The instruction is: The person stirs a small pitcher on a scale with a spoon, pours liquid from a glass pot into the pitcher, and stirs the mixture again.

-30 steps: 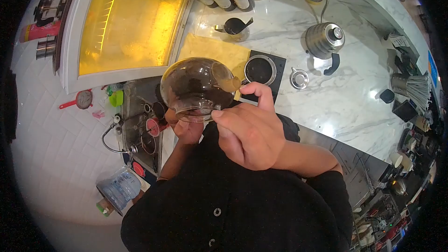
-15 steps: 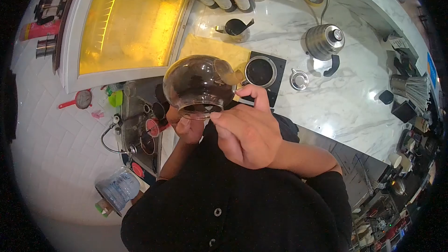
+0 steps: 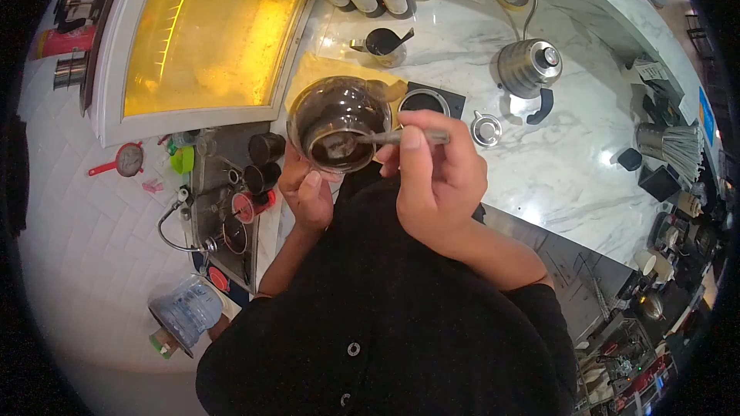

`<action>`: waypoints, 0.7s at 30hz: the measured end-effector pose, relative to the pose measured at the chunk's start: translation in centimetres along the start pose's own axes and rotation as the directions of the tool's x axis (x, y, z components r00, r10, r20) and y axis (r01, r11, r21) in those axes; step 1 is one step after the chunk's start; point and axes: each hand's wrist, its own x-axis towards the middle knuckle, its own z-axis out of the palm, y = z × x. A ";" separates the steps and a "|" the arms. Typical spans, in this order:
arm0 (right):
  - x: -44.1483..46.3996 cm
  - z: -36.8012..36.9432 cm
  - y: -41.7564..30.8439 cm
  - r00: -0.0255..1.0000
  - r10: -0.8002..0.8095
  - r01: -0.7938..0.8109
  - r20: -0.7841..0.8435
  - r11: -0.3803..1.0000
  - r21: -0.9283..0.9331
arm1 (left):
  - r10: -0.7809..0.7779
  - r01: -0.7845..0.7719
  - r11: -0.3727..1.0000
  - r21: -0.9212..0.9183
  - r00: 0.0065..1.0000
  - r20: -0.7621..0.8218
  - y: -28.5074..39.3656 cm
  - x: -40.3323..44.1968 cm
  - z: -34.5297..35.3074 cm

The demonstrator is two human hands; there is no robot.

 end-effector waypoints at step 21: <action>2.1 -7.1 4.2 0.967 -0.086 0.031 -0.239 0.974 -0.225 | -0.353 0.304 0.911 -0.278 0.924 -0.147 -7.8 -0.8 -1.0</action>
